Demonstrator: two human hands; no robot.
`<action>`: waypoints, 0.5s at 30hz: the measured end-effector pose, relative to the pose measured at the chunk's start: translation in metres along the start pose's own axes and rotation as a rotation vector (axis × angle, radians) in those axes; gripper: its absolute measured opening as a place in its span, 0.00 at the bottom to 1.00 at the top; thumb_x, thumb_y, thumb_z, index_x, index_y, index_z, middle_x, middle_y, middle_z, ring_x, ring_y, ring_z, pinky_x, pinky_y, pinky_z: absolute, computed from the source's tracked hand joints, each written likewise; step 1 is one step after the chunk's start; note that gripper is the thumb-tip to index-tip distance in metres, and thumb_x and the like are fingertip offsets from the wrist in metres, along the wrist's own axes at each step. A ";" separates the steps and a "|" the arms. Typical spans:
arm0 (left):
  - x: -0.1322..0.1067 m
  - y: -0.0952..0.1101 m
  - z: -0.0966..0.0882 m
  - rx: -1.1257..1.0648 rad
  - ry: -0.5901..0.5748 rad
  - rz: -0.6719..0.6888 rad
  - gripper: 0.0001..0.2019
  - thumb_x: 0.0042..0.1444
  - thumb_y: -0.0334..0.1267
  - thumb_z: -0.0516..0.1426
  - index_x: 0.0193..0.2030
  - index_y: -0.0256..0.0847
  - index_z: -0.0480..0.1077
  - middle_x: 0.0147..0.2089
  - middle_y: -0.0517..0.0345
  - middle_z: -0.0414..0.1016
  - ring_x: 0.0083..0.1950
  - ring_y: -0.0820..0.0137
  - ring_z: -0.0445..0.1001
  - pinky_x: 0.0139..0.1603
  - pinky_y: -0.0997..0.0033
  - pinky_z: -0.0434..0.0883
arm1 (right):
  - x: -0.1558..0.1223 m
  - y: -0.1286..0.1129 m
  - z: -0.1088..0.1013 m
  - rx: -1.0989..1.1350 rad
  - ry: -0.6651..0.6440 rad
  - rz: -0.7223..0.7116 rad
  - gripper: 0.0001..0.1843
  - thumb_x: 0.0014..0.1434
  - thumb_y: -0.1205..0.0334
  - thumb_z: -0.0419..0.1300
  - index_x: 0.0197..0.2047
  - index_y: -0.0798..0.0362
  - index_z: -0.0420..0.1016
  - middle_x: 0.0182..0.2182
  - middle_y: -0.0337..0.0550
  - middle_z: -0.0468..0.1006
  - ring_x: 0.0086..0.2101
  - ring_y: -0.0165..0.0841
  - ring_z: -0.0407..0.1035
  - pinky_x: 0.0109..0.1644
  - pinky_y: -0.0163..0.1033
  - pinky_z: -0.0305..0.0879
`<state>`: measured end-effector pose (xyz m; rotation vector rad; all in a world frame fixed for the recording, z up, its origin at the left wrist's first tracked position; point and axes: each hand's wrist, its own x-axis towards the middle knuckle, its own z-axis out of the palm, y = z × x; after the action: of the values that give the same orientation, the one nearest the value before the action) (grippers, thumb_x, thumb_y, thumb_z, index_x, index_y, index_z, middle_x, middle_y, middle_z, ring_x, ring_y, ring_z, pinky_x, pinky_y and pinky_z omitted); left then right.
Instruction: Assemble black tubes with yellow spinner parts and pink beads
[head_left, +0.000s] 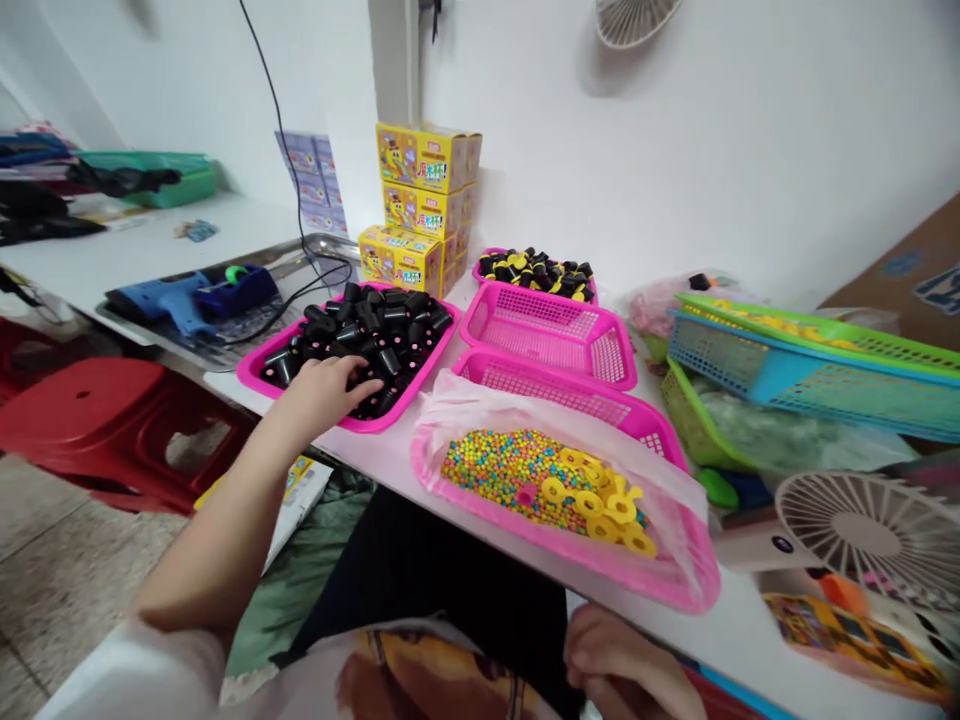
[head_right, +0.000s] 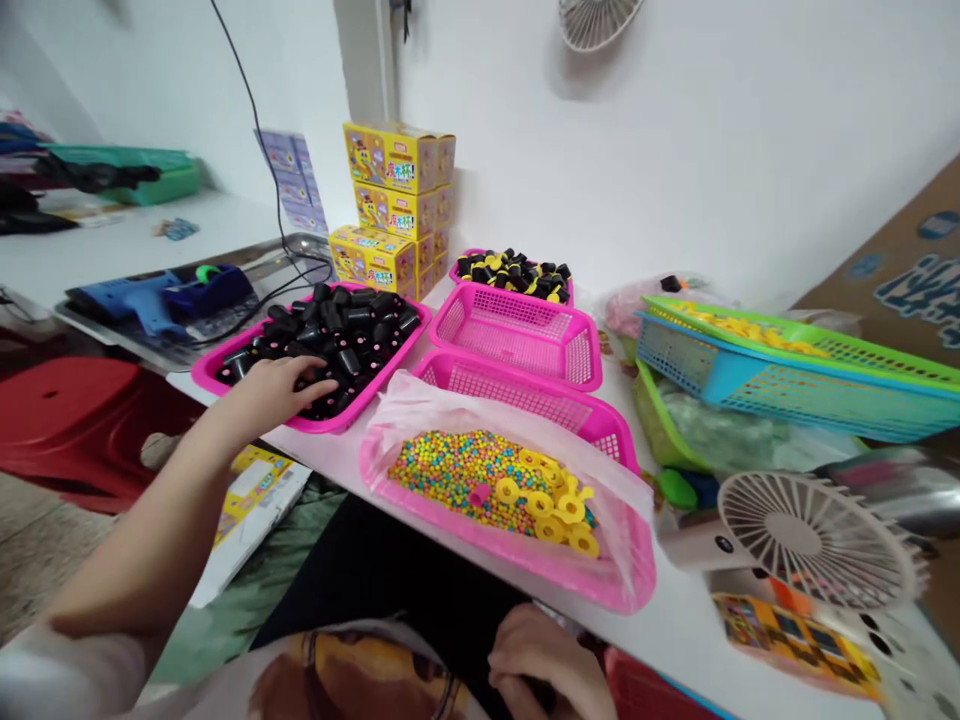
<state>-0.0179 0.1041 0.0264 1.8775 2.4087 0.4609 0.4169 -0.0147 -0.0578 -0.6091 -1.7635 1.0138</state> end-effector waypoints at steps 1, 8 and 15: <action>0.002 0.005 0.005 0.008 0.007 -0.017 0.23 0.60 0.55 0.60 0.52 0.39 0.79 0.51 0.39 0.84 0.55 0.45 0.79 0.62 0.48 0.73 | 0.003 -0.001 -0.001 -0.040 -0.047 0.003 0.11 0.67 0.68 0.63 0.48 0.44 0.82 0.30 0.44 0.83 0.32 0.37 0.79 0.36 0.40 0.79; 0.002 0.025 0.018 -0.061 0.138 -0.069 0.16 0.59 0.46 0.65 0.50 0.40 0.78 0.47 0.41 0.85 0.55 0.45 0.80 0.56 0.48 0.76 | 0.020 0.004 0.011 -0.036 -0.110 -0.049 0.13 0.67 0.71 0.62 0.50 0.44 0.81 0.31 0.42 0.83 0.34 0.36 0.79 0.39 0.41 0.79; -0.025 0.035 -0.008 -0.304 0.513 0.104 0.16 0.68 0.36 0.51 0.57 0.39 0.74 0.55 0.44 0.80 0.53 0.60 0.81 0.51 0.62 0.80 | 0.035 -0.009 0.008 -0.104 -0.139 -0.136 0.12 0.65 0.71 0.62 0.48 0.46 0.81 0.30 0.42 0.84 0.32 0.36 0.80 0.37 0.38 0.80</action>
<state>0.0198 0.0863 0.0398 1.9273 2.3233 1.3787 0.3955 0.0049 -0.0345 -0.4847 -1.9621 0.8929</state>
